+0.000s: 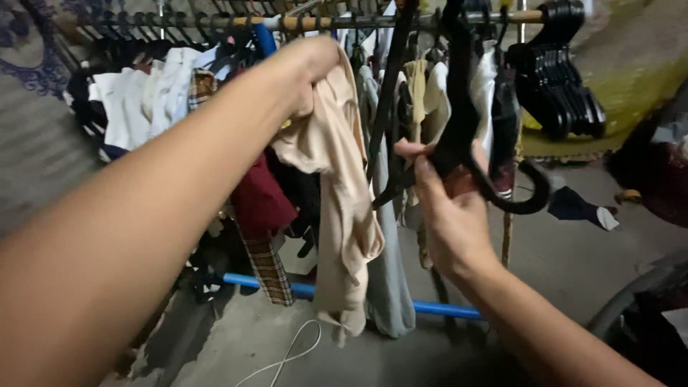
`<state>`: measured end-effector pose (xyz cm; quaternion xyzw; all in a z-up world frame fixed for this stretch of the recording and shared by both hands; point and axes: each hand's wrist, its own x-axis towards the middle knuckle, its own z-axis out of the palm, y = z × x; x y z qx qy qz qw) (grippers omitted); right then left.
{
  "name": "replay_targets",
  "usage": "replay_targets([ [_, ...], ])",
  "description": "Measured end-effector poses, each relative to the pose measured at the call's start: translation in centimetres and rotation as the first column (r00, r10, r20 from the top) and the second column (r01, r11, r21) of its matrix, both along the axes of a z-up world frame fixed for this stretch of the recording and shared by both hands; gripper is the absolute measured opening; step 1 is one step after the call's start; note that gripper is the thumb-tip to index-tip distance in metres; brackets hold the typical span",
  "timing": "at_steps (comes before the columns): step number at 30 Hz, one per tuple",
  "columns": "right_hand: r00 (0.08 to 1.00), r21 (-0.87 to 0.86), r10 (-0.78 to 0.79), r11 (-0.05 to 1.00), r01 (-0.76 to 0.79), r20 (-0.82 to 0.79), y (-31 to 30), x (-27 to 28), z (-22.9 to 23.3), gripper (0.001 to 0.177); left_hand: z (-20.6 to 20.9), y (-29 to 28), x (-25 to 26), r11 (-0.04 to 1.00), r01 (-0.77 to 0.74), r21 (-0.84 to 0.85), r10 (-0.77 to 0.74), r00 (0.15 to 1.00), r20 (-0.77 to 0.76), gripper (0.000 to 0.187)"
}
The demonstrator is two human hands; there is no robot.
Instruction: Hanging various items of clothing from a laundry basket onto hangers on a rack
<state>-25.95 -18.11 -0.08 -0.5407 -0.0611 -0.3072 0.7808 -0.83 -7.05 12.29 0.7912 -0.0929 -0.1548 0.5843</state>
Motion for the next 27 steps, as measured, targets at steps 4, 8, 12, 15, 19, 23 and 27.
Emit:
replay_targets([
  [4, 0.998, -0.02, 0.053, 0.998, -0.053, 0.028, 0.9, 1.7, -2.2, 0.01, 1.3, 2.1, 2.2, 0.934, 0.189, -0.304, -0.236, 0.964, -0.126, 0.024],
  [8, 0.998, -0.103, 0.06, 0.993, -0.056, 0.035, 0.4, 1.6, -2.8, 0.007, 4.0, 5.5, 1.5, 0.935, 0.137, -0.328, -0.177, 0.98, -0.095, 0.026],
  [12, 0.957, -0.259, 0.004, 0.962, -0.083, -0.29, -3.1, 1.9, -3.5, 0.015, 4.2, 10.9, 2.2, 0.903, 0.046, -0.427, -0.09, 0.992, -0.083, 0.016],
  [15, 0.856, -0.441, -0.11, 0.886, -0.145, -0.504, -5.6, 1.9, -1.2, 0.018, 2.6, 13.9, 1.1, 0.911, -0.035, -0.411, -0.009, 0.994, -0.105, 0.016],
  [19, 0.963, -0.768, -0.069, 0.619, -0.163, -0.26, -8.6, 3.2, 1.6, 0.017, 1.0, 15.2, -2.9, 0.971, -0.166, -0.17, 0.142, 0.979, -0.146, 0.028],
  [23, 0.847, -0.749, -0.274, 0.631, -0.199, -0.456, -10.2, 4.0, 4.2, 0.017, -1.0, 16.5, -0.8, 0.983, -0.141, 0.114, 0.159, 0.973, -0.166, 0.033],
  [27, 0.928, -0.819, -0.158, 0.534, -0.208, -0.339, -9.7, 3.9, 7.2, 0.019, -2.2, 17.0, 1.4, 0.99, -0.122, 0.069, 0.135, 0.96, -0.244, 0.033],
])
